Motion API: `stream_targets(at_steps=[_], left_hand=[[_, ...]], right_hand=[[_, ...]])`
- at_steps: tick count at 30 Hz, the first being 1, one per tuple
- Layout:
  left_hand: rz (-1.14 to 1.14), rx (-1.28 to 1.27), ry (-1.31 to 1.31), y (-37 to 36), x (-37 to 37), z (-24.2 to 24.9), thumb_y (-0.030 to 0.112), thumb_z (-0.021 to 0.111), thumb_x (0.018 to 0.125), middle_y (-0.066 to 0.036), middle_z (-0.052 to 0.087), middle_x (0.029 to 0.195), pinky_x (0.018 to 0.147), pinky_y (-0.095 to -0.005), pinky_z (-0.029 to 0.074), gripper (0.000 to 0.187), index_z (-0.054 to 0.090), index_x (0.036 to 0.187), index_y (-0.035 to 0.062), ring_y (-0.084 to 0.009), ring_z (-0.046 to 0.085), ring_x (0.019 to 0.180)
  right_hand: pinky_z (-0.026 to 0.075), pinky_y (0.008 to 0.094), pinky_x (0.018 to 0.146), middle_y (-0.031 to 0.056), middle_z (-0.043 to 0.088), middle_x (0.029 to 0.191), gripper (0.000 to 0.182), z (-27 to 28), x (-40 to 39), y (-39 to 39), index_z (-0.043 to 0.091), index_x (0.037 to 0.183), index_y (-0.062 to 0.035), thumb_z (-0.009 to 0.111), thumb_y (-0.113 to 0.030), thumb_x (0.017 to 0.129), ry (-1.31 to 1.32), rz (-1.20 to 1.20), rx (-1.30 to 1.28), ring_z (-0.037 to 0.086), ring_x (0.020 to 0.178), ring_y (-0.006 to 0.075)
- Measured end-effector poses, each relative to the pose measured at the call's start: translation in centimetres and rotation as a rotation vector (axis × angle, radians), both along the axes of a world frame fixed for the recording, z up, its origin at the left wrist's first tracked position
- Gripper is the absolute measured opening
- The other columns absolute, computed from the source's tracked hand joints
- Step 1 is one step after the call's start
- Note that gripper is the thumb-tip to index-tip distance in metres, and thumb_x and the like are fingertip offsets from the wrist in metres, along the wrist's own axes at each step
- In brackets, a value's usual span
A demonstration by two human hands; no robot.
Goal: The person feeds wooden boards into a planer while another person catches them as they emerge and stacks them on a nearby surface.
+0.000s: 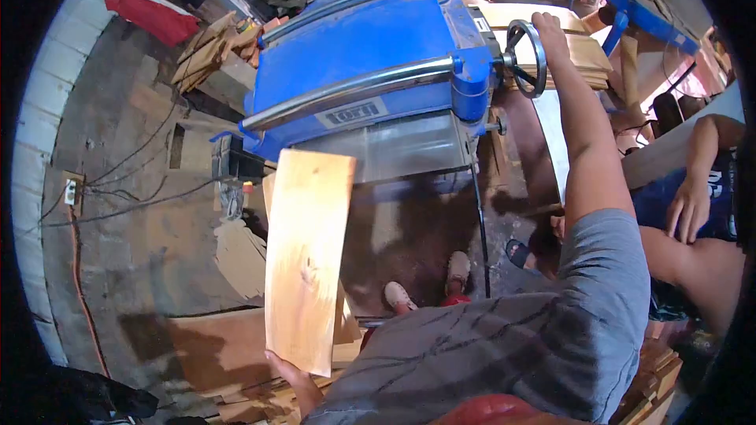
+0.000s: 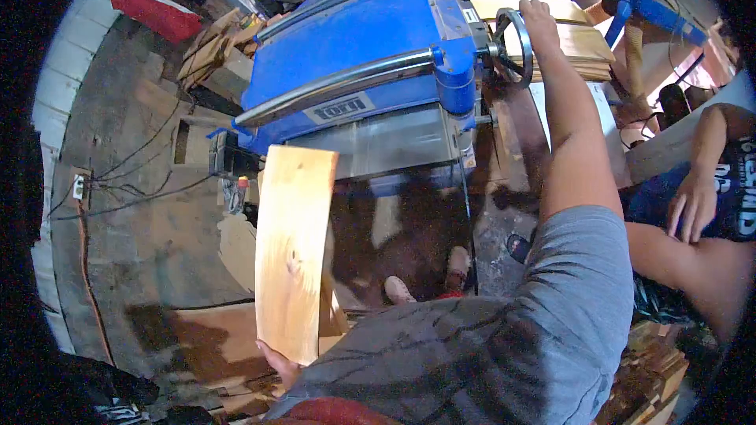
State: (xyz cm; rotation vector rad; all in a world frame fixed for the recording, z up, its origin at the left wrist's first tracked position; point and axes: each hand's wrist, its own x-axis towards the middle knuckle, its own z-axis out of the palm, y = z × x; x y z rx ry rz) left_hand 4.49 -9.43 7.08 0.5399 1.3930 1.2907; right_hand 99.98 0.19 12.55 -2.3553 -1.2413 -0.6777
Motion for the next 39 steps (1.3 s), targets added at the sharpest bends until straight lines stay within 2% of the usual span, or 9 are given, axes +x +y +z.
stream_targets(at_steps=[5,9,12,16,19,26,32,34,39], left_hand=[[0.179,-0.075,0.167,-2.3,3.9,2.3,0.062,0.031,0.095,-0.014,0.041,0.144,0.104,-0.0440,0.039,0.075,0.034,0.142,0.0037,-0.0311,0.045,0.127],[0.198,-0.095,0.517,-2.7,6.0,0.5,0.058,0.027,0.098,-0.011,0.044,0.142,0.102,-0.0427,0.042,0.069,0.036,0.141,0.0059,-0.0296,0.046,0.126],[-0.287,-0.120,-0.176,-2.8,0.9,-2.8,0.058,0.023,0.099,-0.010,0.047,0.139,0.101,-0.0417,0.044,0.067,0.035,0.142,0.0079,-0.0296,0.048,0.124],[-0.160,-0.303,0.140,-3.1,-4.0,-9.7,0.059,0.031,0.096,-0.010,0.049,0.138,0.101,-0.0439,0.043,0.066,0.035,0.141,0.0110,-0.0309,0.051,0.120],[-0.364,-0.459,-0.084,-3.4,2.4,-2.0,0.057,0.036,0.096,-0.013,0.051,0.135,0.101,-0.0474,0.042,0.065,0.037,0.140,0.0095,-0.0323,0.053,0.118],[-0.353,-0.526,-0.081,-2.6,0.1,-3.7,0.058,0.033,0.096,-0.016,0.055,0.129,0.098,-0.0482,0.043,0.067,0.039,0.137,0.0054,-0.0337,0.054,0.115],[-0.648,-0.482,-0.105,-2.1,-0.7,-4.0,0.057,0.033,0.097,-0.014,0.062,0.096,0.075,-0.0403,0.047,0.063,0.047,0.127,0.0028,-0.0245,0.052,0.070],[-0.553,-0.563,0.326,-2.7,1.8,-1.0,0.058,0.035,0.096,-0.011,0.058,0.085,0.067,-0.0359,0.044,0.063,0.048,0.122,0.0025,-0.0208,0.043,0.061],[-0.532,-0.672,0.508,-2.7,5.1,2.5,0.060,0.037,0.095,-0.010,0.058,0.085,0.062,-0.0341,0.042,0.065,0.048,0.121,0.0017,-0.0198,0.044,0.062]], right_hand=[[0.047,0.0454,0.080,0.0170,0.055,0.098,0.021,-6.6,6.7,4.1,0.055,0.101,-0.0099,0.054,-0.006,0.081,0.063,0.074,-0.086,0.055,0.096,0.0370],[0.050,0.0424,0.081,0.0213,0.063,0.096,0.026,-14.5,7.8,3.9,0.060,0.109,-0.0110,0.057,-0.014,0.083,0.889,-0.090,0.167,0.063,0.094,0.0358],[0.049,0.0452,0.080,0.0218,0.065,0.096,0.026,-16.0,4.9,-0.6,0.064,0.102,-0.0085,0.061,-0.016,0.078,0.524,0.019,-0.290,0.064,0.093,0.0367],[0.049,0.0458,0.083,0.0218,0.066,0.099,0.026,-4.3,-3.3,-8.3,0.064,0.103,-0.0047,0.060,-0.014,0.079,0.453,0.204,-0.566,0.063,0.096,0.0375],[0.048,0.0453,0.081,0.0213,0.066,0.097,0.027,-0.2,-2.8,-8.9,0.063,0.103,-0.0030,0.062,-0.009,0.077,0.510,0.230,-0.580,0.062,0.093,0.0376],[0.048,0.0465,0.077,0.0214,0.065,0.089,0.021,-3.1,-3.0,-9.3,0.062,0.094,-0.0011,0.066,-0.010,0.076,0.419,0.273,-0.402,0.061,0.088,0.0403],[0.049,0.0473,0.088,0.0220,0.064,0.107,0.026,-8.5,-2.0,-7.5,0.062,0.104,-0.0029,0.058,-0.006,0.078,0.327,0.110,-0.570,0.059,0.105,0.0384],[0.048,0.0472,0.089,0.0214,0.064,0.106,0.027,-6.9,-3.8,-8.2,0.061,0.104,-0.0021,0.058,-0.006,0.078,0.367,0.121,-0.561,0.059,0.105,0.0379],[0.042,0.0467,0.097,0.0166,0.060,0.117,0.026,-9.7,-1.9,-7.9,0.058,0.112,-0.0090,0.052,-0.014,0.087,0.304,0.173,-0.561,0.052,0.113,0.0375]])
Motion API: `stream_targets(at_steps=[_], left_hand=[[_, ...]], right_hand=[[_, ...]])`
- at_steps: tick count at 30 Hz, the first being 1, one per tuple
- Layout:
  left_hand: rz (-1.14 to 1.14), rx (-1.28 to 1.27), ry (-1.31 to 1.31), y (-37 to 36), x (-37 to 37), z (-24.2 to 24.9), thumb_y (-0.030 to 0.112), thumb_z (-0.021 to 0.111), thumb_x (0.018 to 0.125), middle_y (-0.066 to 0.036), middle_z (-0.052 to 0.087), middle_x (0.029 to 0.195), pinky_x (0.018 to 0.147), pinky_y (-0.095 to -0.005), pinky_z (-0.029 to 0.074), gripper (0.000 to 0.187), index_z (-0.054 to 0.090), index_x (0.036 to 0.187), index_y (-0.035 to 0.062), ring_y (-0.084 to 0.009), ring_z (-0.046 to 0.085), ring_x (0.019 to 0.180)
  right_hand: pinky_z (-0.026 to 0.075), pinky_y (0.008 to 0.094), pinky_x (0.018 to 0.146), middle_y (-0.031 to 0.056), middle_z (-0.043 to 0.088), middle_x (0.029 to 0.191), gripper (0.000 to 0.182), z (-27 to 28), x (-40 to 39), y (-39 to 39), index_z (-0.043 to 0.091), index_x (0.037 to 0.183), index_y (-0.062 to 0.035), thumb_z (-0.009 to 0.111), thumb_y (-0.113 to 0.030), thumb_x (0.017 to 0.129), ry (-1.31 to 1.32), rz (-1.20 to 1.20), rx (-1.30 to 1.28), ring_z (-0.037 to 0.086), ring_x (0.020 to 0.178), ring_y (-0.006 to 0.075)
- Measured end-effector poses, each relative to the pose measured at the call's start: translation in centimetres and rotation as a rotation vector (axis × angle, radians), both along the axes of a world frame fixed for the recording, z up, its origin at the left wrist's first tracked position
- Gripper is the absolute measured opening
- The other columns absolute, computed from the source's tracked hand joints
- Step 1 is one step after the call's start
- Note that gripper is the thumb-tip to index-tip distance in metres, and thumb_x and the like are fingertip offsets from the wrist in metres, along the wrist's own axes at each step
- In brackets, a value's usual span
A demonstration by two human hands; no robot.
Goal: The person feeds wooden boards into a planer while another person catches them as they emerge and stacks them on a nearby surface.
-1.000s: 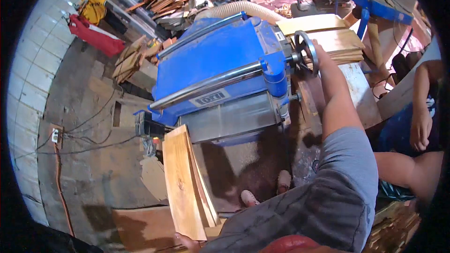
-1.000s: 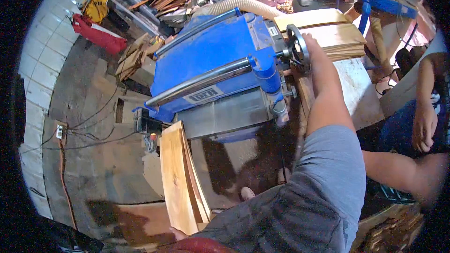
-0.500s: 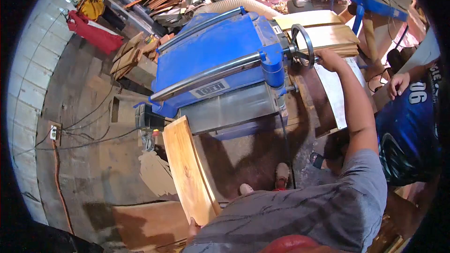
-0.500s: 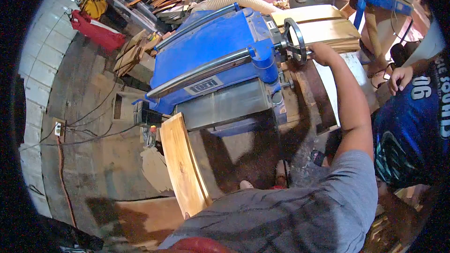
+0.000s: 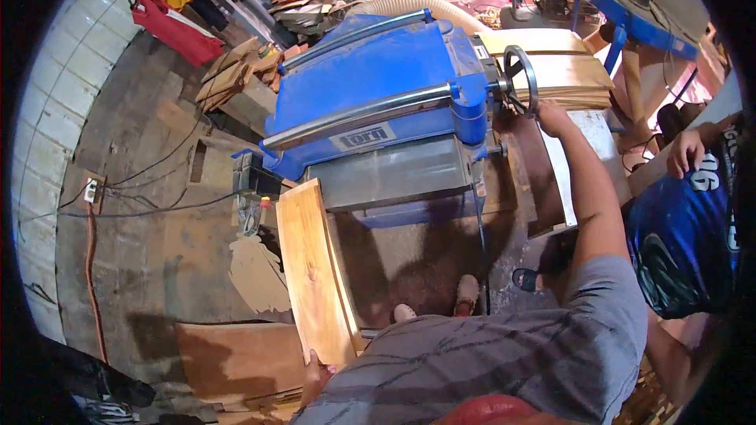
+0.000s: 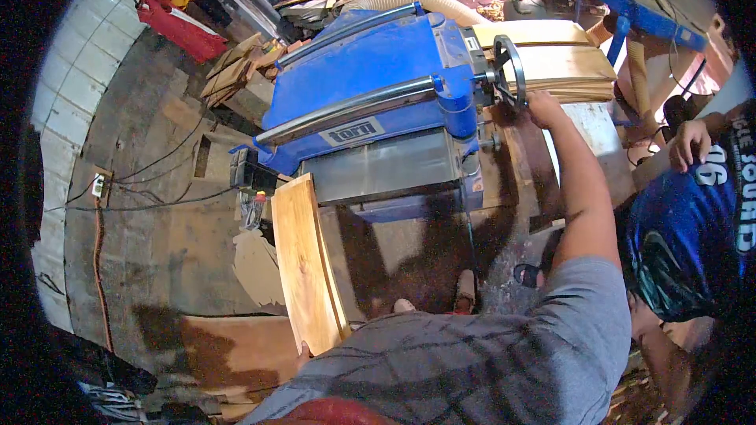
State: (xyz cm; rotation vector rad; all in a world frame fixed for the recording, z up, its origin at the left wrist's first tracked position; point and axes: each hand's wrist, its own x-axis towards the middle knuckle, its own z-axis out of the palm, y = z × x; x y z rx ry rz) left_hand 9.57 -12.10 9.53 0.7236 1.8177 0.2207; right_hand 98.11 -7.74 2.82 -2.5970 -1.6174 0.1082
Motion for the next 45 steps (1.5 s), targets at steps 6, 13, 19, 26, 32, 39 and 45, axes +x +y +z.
stream_targets(at_steps=[6,13,19,26,32,39,45], left_hand=[[0.035,0.134,-0.201,-0.7,-1.2,-1.9,0.059,0.034,0.096,-0.010,0.059,0.088,0.062,-0.0326,0.042,0.066,0.046,0.126,0.0018,-0.0189,0.046,0.064],[-0.015,0.136,-0.370,-0.7,-1.4,-1.8,0.054,0.035,0.098,-0.010,0.059,0.095,0.061,-0.0321,0.042,0.060,0.044,0.130,0.0046,-0.0184,0.046,0.066],[0.175,0.111,-0.419,-0.6,-4.5,-5.8,0.055,0.040,0.096,-0.011,0.061,0.098,0.062,-0.0340,0.044,0.058,0.046,0.128,0.0065,-0.0193,0.050,0.067],[0.223,0.145,-0.223,-0.2,-7.4,-9.5,0.058,0.043,0.094,-0.014,0.064,0.091,0.064,-0.0348,0.050,0.057,0.053,0.119,0.0086,-0.0254,0.061,0.073],[0.283,0.139,-0.212,-0.1,-7.8,-10.1,0.059,0.046,0.092,-0.019,0.062,0.088,0.058,-0.0371,0.051,0.059,0.054,0.114,0.0042,-0.0271,0.061,0.070],[0.235,0.174,-0.170,-0.2,-7.7,-9.8,0.059,0.049,0.091,-0.022,0.059,0.085,0.057,-0.0374,0.053,0.067,0.048,0.114,-0.0040,-0.0280,0.060,0.062],[0.138,0.160,-0.037,-0.2,-5.5,-7.2,0.061,0.047,0.091,-0.021,0.059,0.085,0.063,-0.0382,0.054,0.069,0.048,0.114,-0.0039,-0.0271,0.061,0.067]], right_hand=[[0.046,0.0448,0.094,0.0158,0.058,0.117,0.030,0.7,-1.1,-0.4,0.057,0.112,-0.0065,0.055,-0.006,0.082,-0.020,-0.028,0.033,0.054,0.112,0.0354],[0.046,0.0458,0.094,0.0146,0.057,0.120,0.033,4.2,-3.2,-0.5,0.057,0.116,-0.0073,0.056,-0.010,0.083,0.013,-0.103,-0.057,0.053,0.115,0.0334],[0.045,0.0501,0.090,0.0198,0.062,0.109,0.024,1.5,-1.6,-0.3,0.058,0.107,-0.0060,0.056,-0.014,0.084,0.039,-0.073,0.110,0.055,0.107,0.0395],[0.045,0.0470,0.095,0.0169,0.059,0.119,0.029,2.5,-2.4,0.1,0.062,0.110,-0.0075,0.055,-0.010,0.082,0.037,-0.138,0.032,0.054,0.114,0.0359],[0.044,0.0474,0.096,0.0171,0.058,0.121,0.029,3.2,-3.0,-0.1,0.060,0.113,-0.0086,0.052,-0.014,0.085,0.048,-0.143,0.024,0.051,0.118,0.0347],[0.044,0.0483,0.095,0.0161,0.057,0.123,0.030,4.1,-3.6,-0.7,0.059,0.114,-0.0092,0.053,-0.015,0.086,0.061,-0.142,0.021,0.050,0.120,0.0332],[0.049,0.0471,0.088,0.0185,0.066,0.102,0.027,2.8,-1.9,0.1,0.067,0.101,-0.0072,0.061,-0.026,0.082,-0.041,-0.150,-0.037,0.060,0.101,0.0378]])
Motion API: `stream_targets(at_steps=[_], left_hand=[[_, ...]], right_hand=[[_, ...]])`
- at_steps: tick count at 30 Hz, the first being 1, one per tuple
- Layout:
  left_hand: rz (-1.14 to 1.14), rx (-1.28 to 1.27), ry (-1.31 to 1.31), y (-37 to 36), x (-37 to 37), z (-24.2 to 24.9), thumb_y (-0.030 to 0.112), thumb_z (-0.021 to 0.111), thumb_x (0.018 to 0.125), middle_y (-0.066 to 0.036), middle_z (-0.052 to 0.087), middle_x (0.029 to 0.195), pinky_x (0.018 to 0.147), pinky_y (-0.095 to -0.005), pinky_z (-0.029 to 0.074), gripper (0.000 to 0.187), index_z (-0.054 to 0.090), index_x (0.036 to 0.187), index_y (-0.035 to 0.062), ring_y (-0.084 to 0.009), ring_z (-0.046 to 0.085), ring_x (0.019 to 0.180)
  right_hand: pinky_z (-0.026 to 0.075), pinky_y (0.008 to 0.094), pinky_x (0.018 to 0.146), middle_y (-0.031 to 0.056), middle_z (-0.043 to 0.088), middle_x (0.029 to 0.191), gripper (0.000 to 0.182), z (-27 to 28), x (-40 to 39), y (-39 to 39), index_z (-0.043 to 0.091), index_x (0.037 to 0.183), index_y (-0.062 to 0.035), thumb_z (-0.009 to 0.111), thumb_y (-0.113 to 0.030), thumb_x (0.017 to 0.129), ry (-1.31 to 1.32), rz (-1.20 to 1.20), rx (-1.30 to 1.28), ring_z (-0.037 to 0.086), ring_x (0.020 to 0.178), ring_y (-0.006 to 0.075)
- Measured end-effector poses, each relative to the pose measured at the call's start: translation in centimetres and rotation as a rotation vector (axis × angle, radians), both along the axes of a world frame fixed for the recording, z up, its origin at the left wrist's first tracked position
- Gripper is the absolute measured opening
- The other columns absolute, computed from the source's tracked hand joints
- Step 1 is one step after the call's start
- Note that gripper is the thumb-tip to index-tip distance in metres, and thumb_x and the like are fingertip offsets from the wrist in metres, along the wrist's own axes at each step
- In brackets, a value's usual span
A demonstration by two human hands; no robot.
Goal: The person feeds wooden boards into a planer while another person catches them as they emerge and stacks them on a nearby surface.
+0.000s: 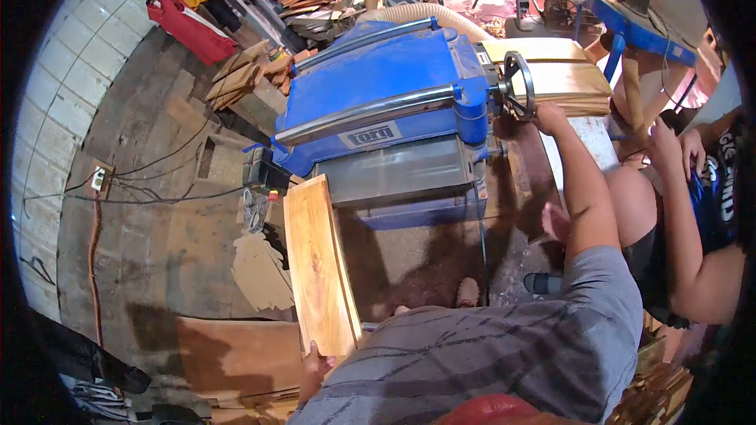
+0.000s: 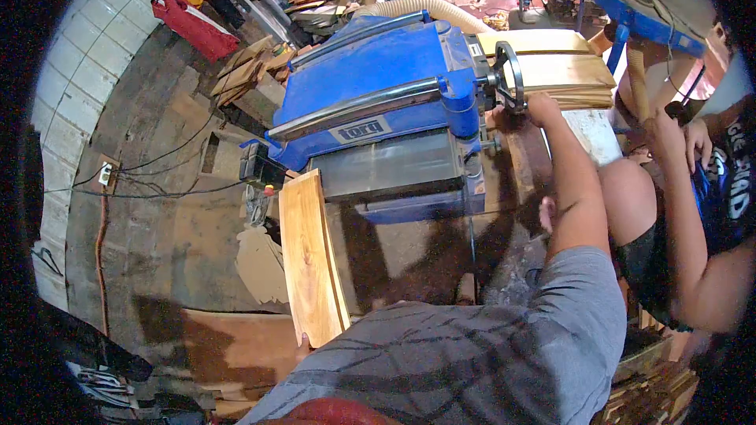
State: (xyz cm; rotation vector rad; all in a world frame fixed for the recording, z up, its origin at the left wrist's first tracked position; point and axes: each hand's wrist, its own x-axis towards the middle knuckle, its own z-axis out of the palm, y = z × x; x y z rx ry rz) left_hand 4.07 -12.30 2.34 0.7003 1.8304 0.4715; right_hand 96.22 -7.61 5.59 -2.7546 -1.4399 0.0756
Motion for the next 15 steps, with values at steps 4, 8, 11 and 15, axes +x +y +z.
stream_targets(at_steps=[4,8,11,15], left_hand=[[-0.098,0.040,0.001,-0.1,-0.6,-0.4,0.066,0.046,0.089,-0.019,0.061,0.083,0.063,-0.0362,0.053,0.071,0.053,0.109,-0.0026,-0.0250,0.061,0.067],[0.030,-0.112,-0.293,0.5,-4.2,-4.4,0.067,0.047,0.087,-0.018,0.062,0.080,0.061,-0.0359,0.053,0.072,0.057,0.104,-0.0020,-0.0236,0.061,0.065],[0.005,-0.005,-0.191,0.2,-2.9,-3.3,0.068,0.048,0.086,-0.017,0.062,0.078,0.058,-0.0348,0.052,0.072,0.058,0.104,-0.0012,-0.0224,0.060,0.063],[-0.057,-0.092,-0.032,0.5,-0.1,0.9,0.067,0.047,0.087,-0.014,0.062,0.077,0.057,-0.0330,0.051,0.069,0.059,0.102,0.0006,-0.0213,0.059,0.060]], right_hand=[[0.051,0.0465,0.084,0.0184,0.068,0.097,0.026,2.3,-1.3,-0.5,0.069,0.098,-0.0078,0.063,-0.027,0.081,0.018,-0.037,0.086,0.063,0.095,0.0371],[0.051,0.0459,0.084,0.0185,0.067,0.101,0.025,3.7,-1.8,-0.4,0.070,0.098,-0.0092,0.063,-0.024,0.079,0.048,-0.063,0.001,0.064,0.096,0.0355],[0.052,0.0445,0.084,0.0183,0.068,0.102,0.023,3.7,-1.1,-0.2,0.070,0.095,-0.0082,0.063,-0.022,0.078,0.084,-0.020,0.022,0.064,0.097,0.0353],[0.052,0.0454,0.079,0.0197,0.068,0.093,0.027,6.4,-0.5,0.0,0.070,0.088,-0.0051,0.064,-0.029,0.077,0.028,0.020,0.020,0.065,0.088,0.0368]])
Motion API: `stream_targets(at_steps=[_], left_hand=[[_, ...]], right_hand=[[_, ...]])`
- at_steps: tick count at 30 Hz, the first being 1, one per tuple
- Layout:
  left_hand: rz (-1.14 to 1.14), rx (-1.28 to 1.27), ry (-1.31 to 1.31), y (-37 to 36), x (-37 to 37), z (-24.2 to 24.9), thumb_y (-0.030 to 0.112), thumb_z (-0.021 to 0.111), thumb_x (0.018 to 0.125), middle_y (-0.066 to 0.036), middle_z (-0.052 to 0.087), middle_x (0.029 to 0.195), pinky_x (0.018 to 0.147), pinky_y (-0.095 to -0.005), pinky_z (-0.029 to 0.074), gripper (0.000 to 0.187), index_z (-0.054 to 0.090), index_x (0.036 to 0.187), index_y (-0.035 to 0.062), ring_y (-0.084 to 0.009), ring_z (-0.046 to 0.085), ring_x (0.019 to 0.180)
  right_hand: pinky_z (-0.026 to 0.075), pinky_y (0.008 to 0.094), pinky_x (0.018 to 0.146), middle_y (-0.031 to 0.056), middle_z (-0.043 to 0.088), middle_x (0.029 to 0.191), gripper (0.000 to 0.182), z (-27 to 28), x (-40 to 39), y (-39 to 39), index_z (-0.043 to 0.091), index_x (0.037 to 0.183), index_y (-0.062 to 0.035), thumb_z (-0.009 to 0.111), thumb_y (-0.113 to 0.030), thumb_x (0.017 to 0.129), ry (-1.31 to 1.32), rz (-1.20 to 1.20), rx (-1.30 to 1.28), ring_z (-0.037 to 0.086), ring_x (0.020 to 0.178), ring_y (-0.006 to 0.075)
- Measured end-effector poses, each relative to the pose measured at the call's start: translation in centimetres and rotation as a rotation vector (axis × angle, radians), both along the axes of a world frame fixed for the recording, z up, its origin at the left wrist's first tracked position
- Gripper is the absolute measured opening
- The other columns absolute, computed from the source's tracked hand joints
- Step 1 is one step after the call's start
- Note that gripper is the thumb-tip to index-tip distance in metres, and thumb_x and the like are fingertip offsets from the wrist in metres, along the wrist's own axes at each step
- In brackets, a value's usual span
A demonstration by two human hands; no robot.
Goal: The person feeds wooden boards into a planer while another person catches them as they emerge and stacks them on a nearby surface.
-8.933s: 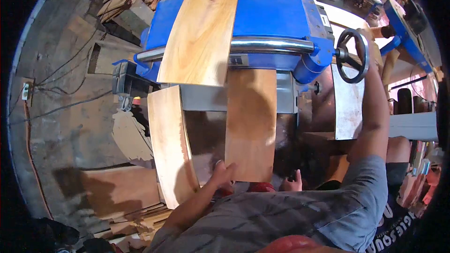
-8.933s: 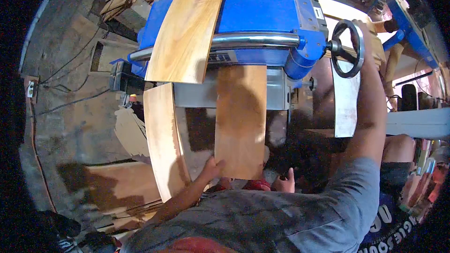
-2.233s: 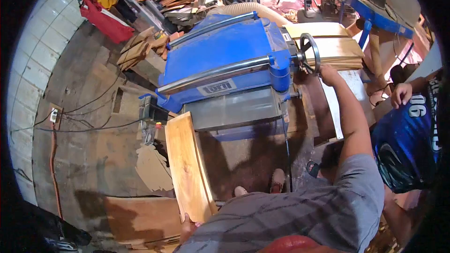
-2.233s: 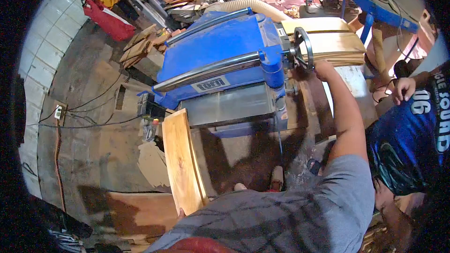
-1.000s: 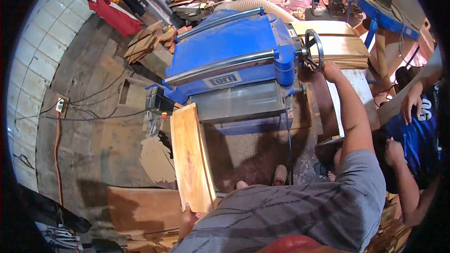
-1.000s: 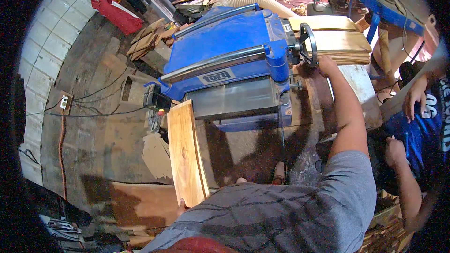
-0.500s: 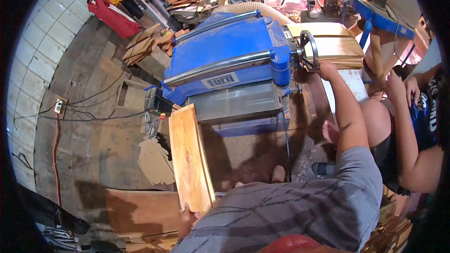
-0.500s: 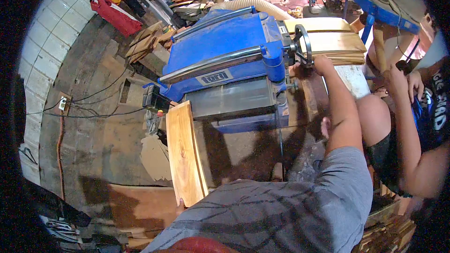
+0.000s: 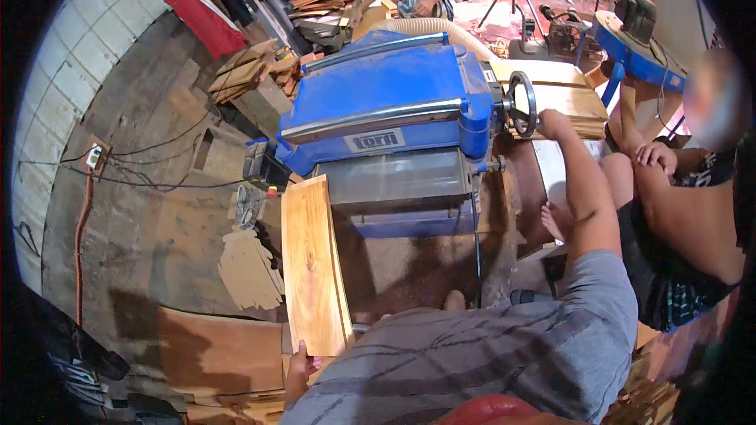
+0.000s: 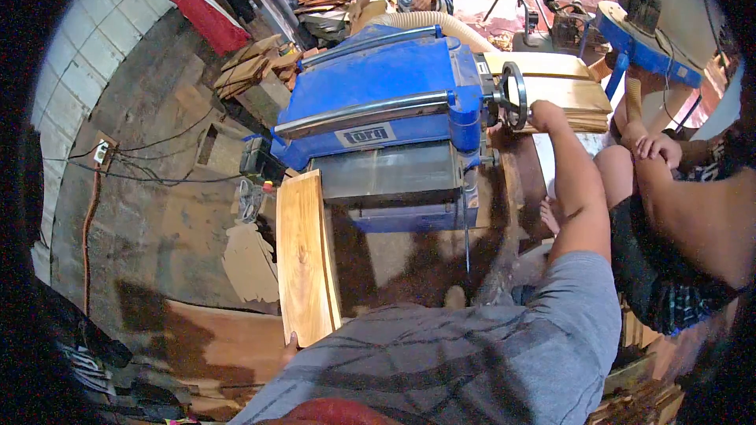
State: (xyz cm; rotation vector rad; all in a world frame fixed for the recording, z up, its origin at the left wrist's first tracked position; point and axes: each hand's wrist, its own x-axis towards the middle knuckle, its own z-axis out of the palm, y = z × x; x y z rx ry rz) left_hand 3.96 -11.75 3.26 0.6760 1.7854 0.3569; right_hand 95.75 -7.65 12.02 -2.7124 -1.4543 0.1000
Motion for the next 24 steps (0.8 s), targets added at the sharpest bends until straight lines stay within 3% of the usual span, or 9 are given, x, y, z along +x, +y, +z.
stream_targets(at_steps=[2,4,6,11,14,16,17,22,24], left_hand=[[-0.035,-0.024,0.059,-0.2,0.6,0.9,0.067,0.047,0.088,-0.013,0.062,0.078,0.056,-0.0327,0.050,0.068,0.059,0.101,0.0011,-0.0208,0.059,0.060],[-0.061,0.081,-0.066,-0.5,0.6,1.0,0.066,0.046,0.089,-0.012,0.061,0.077,0.056,-0.0322,0.050,0.067,0.059,0.102,0.0009,-0.0200,0.057,0.060],[-0.024,0.056,-0.054,-0.4,1.5,1.6,0.065,0.047,0.089,-0.011,0.060,0.076,0.055,-0.0314,0.049,0.067,0.058,0.103,0.0010,-0.0197,0.056,0.059],[0.108,0.038,-0.123,-0.7,0.5,-0.4,0.063,0.048,0.089,-0.009,0.056,0.072,0.052,-0.0302,0.046,0.064,0.057,0.104,0.0020,-0.0190,0.051,0.055],[0.095,0.177,-0.323,-0.8,-0.4,-2.0,0.062,0.049,0.090,-0.008,0.054,0.070,0.050,-0.0302,0.044,0.060,0.058,0.102,0.0035,-0.0185,0.048,0.054],[0.129,0.044,-0.346,-0.3,-1.1,-2.4,0.061,0.049,0.090,-0.006,0.051,0.067,0.047,-0.0305,0.041,0.058,0.057,0.100,0.0047,-0.0179,0.046,0.052],[0.091,0.077,-0.217,-0.1,-1.1,-2.7,0.060,0.048,0.091,-0.006,0.051,0.065,0.046,-0.0302,0.039,0.056,0.057,0.098,0.0053,-0.0177,0.046,0.050],[0.033,0.065,-0.270,-0.5,-0.8,-1.7,0.059,0.048,0.092,-0.007,0.054,0.065,0.045,-0.0304,0.040,0.057,0.059,0.097,0.0040,-0.0182,0.049,0.050],[0.048,0.072,-0.058,-0.7,-0.6,-1.5,0.063,0.050,0.089,-0.008,0.059,0.069,0.048,-0.0294,0.044,0.062,0.060,0.100,0.0029,-0.0188,0.055,0.054]], right_hand=[[0.052,0.0453,0.078,0.0198,0.068,0.090,0.026,1.6,0.9,0.6,0.069,0.085,-0.0045,0.064,-0.029,0.077,-0.046,0.018,0.005,0.065,0.087,0.0367],[0.052,0.0448,0.078,0.0199,0.068,0.089,0.025,4.1,0.0,1.1,0.068,0.084,-0.0038,0.064,-0.028,0.078,-0.057,0.017,0.017,0.065,0.087,0.0365],[0.052,0.0445,0.079,0.0196,0.067,0.090,0.024,2.6,1.4,1.7,0.067,0.083,-0.0038,0.063,-0.026,0.078,-0.081,-0.011,0.035,0.065,0.088,0.0360],[0.051,0.0453,0.081,0.0186,0.067,0.097,0.023,2.7,0.9,1.2,0.067,0.090,-0.0050,0.063,-0.026,0.080,-0.078,-0.008,-0.037,0.064,0.093,0.0360],[0.050,0.0457,0.084,0.0191,0.067,0.100,0.022,2.0,0.4,1.1,0.068,0.092,-0.0073,0.060,-0.024,0.081,-0.049,-0.082,-0.001,0.064,0.097,0.0369],[0.050,0.0474,0.085,0.0183,0.067,0.104,0.025,2.6,-1.3,0.6,0.067,0.099,-0.0087,0.058,-0.022,0.081,-0.030,-0.128,-0.020,0.063,0.101,0.0360],[0.049,0.0489,0.086,0.0177,0.066,0.106,0.023,1.8,-1.4,0.5,0.067,0.099,-0.0095,0.057,-0.022,0.082,-0.058,-0.131,-0.013,0.061,0.104,0.0360],[0.049,0.0493,0.083,0.0147,0.063,0.101,0.020,-0.1,-3.7,-0.2,0.063,0.098,-0.0079,0.060,-0.020,0.082,-0.217,-0.161,0.192,0.059,0.101,0.0345],[0.048,0.0489,0.085,0.0146,0.060,0.103,0.021,-0.9,-4.7,-0.6,0.059,0.099,-0.0053,0.059,-0.016,0.081,-0.277,-0.184,0.302,0.056,0.104,0.0337]])
